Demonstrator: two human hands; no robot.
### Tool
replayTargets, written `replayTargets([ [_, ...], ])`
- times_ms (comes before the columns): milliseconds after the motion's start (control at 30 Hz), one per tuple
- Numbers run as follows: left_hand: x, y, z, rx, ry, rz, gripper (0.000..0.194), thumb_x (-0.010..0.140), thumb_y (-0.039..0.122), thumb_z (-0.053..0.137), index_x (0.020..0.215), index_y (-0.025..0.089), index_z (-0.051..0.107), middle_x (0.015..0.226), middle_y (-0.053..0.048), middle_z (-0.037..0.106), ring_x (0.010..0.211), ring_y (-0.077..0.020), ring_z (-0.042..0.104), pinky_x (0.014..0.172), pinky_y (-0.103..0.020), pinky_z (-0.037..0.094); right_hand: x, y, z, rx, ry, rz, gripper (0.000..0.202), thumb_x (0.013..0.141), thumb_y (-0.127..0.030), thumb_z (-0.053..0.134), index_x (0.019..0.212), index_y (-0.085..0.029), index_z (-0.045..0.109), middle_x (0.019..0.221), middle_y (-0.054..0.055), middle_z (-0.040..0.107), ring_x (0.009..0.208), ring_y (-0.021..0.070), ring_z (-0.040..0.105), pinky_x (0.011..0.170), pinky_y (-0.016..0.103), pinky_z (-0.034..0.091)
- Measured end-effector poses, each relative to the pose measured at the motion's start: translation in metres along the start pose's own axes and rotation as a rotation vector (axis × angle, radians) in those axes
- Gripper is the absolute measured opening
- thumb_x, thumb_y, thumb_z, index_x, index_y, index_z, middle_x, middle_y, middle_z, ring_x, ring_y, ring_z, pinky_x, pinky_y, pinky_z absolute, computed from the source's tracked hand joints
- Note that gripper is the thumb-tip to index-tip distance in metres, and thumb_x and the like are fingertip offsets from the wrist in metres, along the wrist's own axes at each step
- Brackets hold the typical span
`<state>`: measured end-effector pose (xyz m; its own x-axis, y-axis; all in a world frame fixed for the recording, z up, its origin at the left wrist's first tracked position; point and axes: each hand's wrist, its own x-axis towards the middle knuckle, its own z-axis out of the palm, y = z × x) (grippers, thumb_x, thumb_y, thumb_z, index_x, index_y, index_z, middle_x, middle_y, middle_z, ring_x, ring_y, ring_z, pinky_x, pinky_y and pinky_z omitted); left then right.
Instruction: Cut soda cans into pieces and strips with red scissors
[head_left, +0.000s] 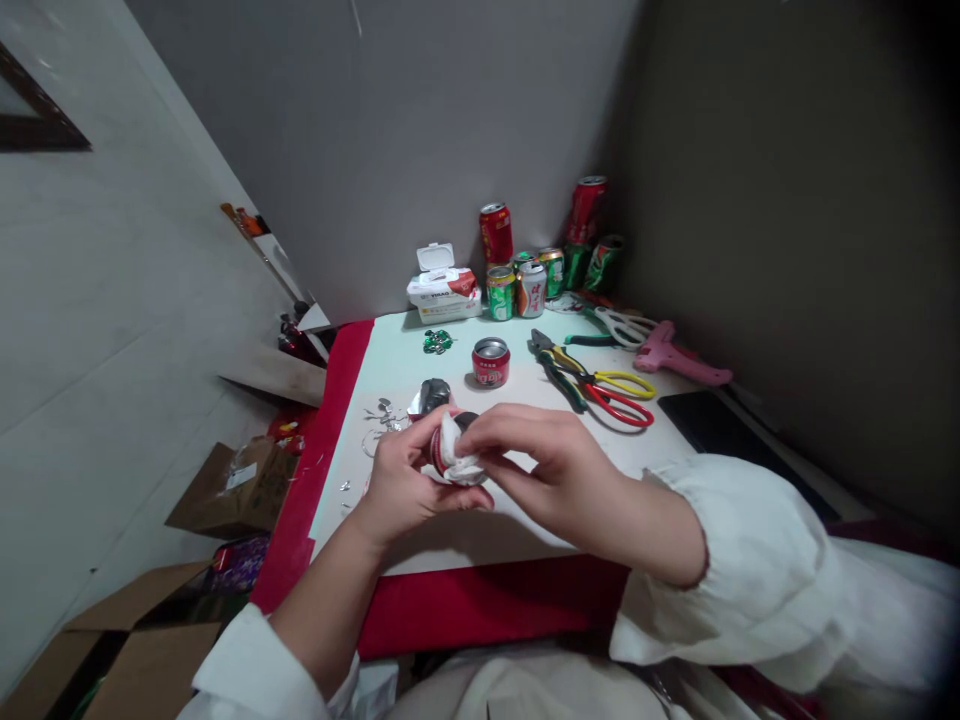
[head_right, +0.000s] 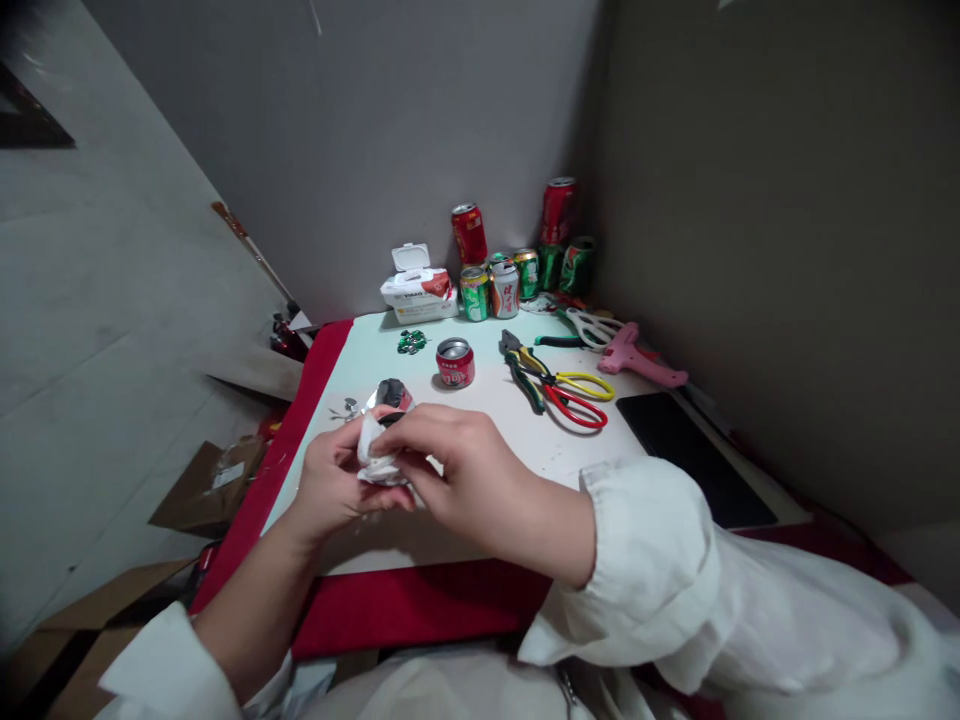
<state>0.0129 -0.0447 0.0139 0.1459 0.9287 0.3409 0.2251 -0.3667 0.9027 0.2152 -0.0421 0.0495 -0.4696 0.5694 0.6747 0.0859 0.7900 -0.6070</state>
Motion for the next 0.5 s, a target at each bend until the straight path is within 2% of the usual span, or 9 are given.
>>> replayTargets([
  [133,-0.001,0.005,0.001,0.107,0.0,0.082,0.071,0.052,0.032,0.095,0.116,0.012,0.07,0.079,-0.001,0.067,0.065,-0.014,0.06,0.061,-0.021,0.051,0.002,-0.001,0.007,-0.023,-0.156,-0.068,0.014,0.092,-0.005,0.057,0.093,-0.015,0.066,0.089,0.008,0.07,0.082,0.0154,0.063,0.076,0.026,0.052],
  [267,-0.003,0.012,0.002,0.257,-0.057,0.151,0.065,0.055,0.033,0.093,0.112,0.014,0.069,0.086,-0.002,0.07,0.072,-0.0161,0.063,0.068,-0.022,0.052,0.004,0.003,0.002,-0.097,-0.294,-0.151,0.016,0.096,-0.011,0.055,0.088,-0.015,0.068,0.088,0.008,0.066,0.082,0.0165,0.058,0.076,0.027,0.05],
  [500,-0.002,0.012,0.003,0.41,-0.1,0.196,0.061,0.058,0.035,0.092,0.11,0.017,0.066,0.079,0.003,0.069,0.065,-0.0116,0.059,0.064,-0.019,0.048,-0.001,0.01,-0.014,-0.475,-0.447,-0.289,0.018,0.098,-0.015,0.055,0.091,-0.013,0.072,0.09,0.009,0.067,0.084,0.0212,0.05,0.077,0.036,0.042],
])
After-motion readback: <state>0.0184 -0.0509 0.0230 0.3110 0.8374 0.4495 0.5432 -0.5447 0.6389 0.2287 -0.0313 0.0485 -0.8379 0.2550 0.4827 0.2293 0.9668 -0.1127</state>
